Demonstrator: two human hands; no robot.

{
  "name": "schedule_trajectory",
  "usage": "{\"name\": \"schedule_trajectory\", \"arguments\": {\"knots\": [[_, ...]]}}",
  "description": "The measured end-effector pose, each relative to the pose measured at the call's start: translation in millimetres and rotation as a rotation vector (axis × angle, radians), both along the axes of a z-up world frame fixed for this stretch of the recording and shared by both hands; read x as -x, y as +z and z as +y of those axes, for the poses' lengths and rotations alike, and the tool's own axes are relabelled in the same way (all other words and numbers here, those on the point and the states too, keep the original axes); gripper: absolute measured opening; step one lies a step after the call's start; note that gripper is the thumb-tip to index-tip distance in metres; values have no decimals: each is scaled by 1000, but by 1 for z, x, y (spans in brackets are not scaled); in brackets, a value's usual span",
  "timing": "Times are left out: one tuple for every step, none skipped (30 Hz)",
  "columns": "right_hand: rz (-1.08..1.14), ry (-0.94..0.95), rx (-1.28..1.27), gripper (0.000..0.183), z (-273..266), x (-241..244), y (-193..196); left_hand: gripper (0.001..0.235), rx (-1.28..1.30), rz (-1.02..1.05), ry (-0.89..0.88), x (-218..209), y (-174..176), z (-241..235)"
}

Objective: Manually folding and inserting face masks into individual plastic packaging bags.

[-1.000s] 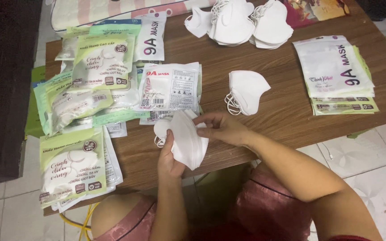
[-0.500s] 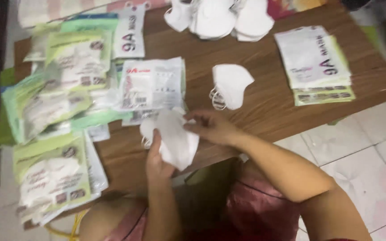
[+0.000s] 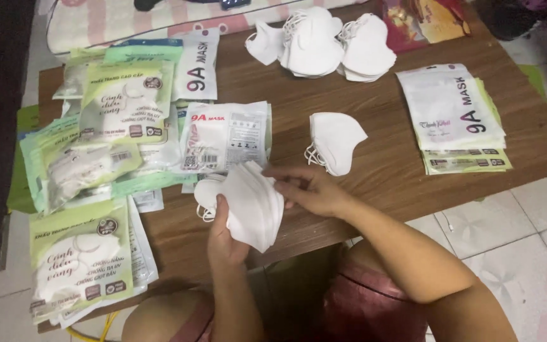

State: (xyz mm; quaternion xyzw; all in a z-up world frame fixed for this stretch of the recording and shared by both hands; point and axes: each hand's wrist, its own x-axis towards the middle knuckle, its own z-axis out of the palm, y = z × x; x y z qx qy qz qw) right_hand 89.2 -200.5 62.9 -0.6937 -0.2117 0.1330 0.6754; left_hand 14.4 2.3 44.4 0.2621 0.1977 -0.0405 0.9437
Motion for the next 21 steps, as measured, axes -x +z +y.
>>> {"name": "schedule_trajectory", "arguments": {"knots": [[5,7,-1,35,0,-1,1,52,-1,5,7,0,-6,0],[28,27,-39,38,1,-2,2,51,4,10,22,0,-13,1],[47,42,-79,42,1,-4,5,50,7,10,34,-1,-19,1],[47,47,-81,42,0,-4,4,50,5,10,38,0,-20,0],[48,63,-99,48,-1,-4,3,50,12,8,36,1,-21,-1],[49,80,-118,54,-1,-5,2,50,19,6,33,2,-22,-2],[51,82,-121,54,-1,-6,2,50,16,7,36,3,-14,-4],[68,112,-122,56,-1,-6,2,49,20,9,39,3,-6,-7],[86,140,-121,57,-1,-6,2,47,26,12,41,4,1,-10],[89,141,-123,57,-1,-6,1,47,25,15,42,6,-3,-9],[95,150,-128,57,-2,-6,2,47,27,21,35,5,-7,-8],[101,160,-132,57,-2,-7,2,48,29,27,27,5,-11,-7],[99,160,-133,57,-2,-6,4,48,29,25,27,5,-7,-8],[107,158,-122,54,-2,-5,5,49,28,33,23,6,-2,-9],[115,156,-111,52,-2,-5,7,49,26,40,19,7,2,-10],[113,156,-111,52,-4,-5,-1,49,26,38,19,7,4,-11],[117,139,-95,44,-6,-6,-9,48,43,45,23,8,6,-12],[122,121,-79,38,-8,-6,-16,47,61,52,27,8,8,-14],[121,122,-78,38,-8,-6,-15,47,62,51,29,8,1,-12],[111,127,-64,33,-8,-5,-13,47,64,40,19,7,-7,-11],[102,131,-51,30,-7,-4,-11,47,65,31,9,6,-14,-10]]}}
